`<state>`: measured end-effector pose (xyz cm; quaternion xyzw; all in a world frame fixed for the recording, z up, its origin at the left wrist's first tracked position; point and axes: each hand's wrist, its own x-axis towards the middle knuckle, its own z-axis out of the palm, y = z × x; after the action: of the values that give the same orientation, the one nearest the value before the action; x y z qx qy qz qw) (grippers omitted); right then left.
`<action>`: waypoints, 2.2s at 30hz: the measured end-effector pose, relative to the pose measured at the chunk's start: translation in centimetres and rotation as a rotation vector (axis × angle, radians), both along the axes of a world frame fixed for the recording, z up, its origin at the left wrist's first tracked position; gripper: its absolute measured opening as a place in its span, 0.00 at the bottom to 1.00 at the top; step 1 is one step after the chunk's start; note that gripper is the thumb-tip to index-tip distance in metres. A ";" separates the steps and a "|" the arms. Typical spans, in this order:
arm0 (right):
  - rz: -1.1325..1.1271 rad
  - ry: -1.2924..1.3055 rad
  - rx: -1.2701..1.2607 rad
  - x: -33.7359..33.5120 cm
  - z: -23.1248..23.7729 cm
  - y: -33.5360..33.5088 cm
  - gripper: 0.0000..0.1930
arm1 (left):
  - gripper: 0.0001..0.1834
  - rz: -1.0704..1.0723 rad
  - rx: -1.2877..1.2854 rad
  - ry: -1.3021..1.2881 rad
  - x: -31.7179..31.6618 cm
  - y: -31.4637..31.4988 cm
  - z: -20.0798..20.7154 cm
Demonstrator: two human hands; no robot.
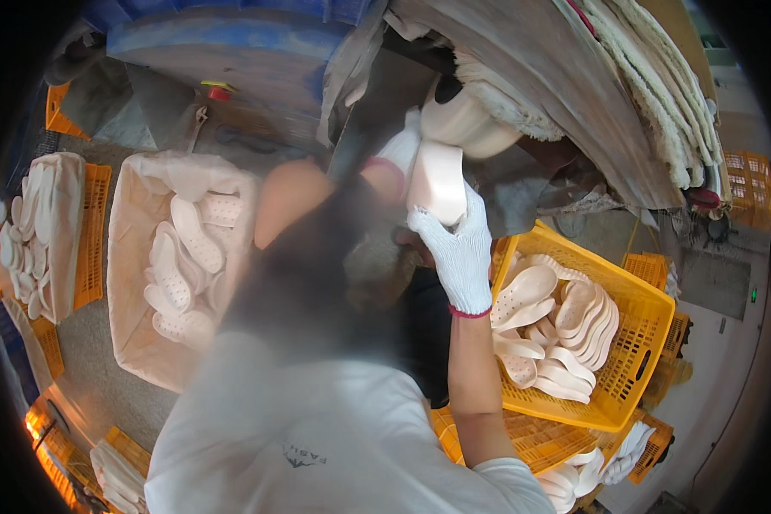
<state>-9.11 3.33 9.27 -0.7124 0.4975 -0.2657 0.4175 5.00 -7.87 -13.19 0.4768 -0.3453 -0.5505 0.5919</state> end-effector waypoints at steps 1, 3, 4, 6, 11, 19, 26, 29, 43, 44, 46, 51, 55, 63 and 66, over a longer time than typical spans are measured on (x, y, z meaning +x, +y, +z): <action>-0.023 0.033 0.039 0.2 -0.2 -0.3 0.38 | 0.25 0.046 -0.071 -0.004 0.0 0.5 0.1; -0.056 -0.001 0.001 0.6 -0.7 -0.9 0.33 | 0.25 0.122 -0.016 0.137 -0.2 1.6 0.7; -0.088 -0.051 -0.052 1.0 -0.9 -1.2 0.31 | 0.25 0.106 -0.019 0.340 -0.4 2.1 1.2; -0.190 -0.066 -0.031 2.4 -1.3 -1.8 0.25 | 0.25 0.014 0.089 0.925 -0.6 3.0 2.2; -0.133 0.214 -0.216 5.8 0.3 -4.6 0.16 | 0.36 0.050 0.237 1.147 -1.9 3.3 4.9; -0.089 0.136 -0.296 1.5 0.4 -0.8 0.23 | 0.38 -0.034 0.021 1.067 -3.0 6.2 9.4; 0.060 -0.049 -0.129 -4.3 -3.3 4.5 0.32 | 0.31 -0.144 0.485 0.874 -2.9 10.1 9.8; -0.094 -0.042 -0.057 -3.2 -2.8 4.3 0.33 | 0.31 -0.136 0.385 0.997 -2.5 9.7 8.3; -0.341 -0.037 -0.249 3.9 -4.8 -2.5 0.17 | 0.37 0.211 0.271 0.712 -1.5 4.4 7.5; -0.365 -0.010 -0.192 3.1 -4.7 -1.3 0.24 | 0.37 0.213 0.261 0.668 -1.7 5.1 7.9; -0.312 0.036 -0.165 0.9 -4.4 1.6 0.24 | 0.38 0.129 0.248 0.694 -1.9 6.6 9.1; 0.029 -0.055 -0.047 -5.4 -2.6 8.5 0.31 | 0.49 -0.156 0.507 0.971 -2.9 11.6 11.8; 0.020 0.062 0.037 -5.0 -1.6 8.1 0.28 | 0.63 -0.188 0.542 0.919 -3.1 11.3 12.2; -0.055 -0.328 0.176 -5.7 -0.1 8.6 0.44 | 0.42 0.083 0.327 0.950 -3.8 10.1 14.3; -0.257 -0.743 0.586 -11.0 -1.8 10.9 0.54 | 0.46 -0.136 0.272 1.190 -1.2 11.6 14.3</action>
<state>-20.15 14.23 7.52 -0.3547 0.4527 -0.4004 0.7134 3.78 3.72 1.12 0.1355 0.0881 -0.7980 0.5806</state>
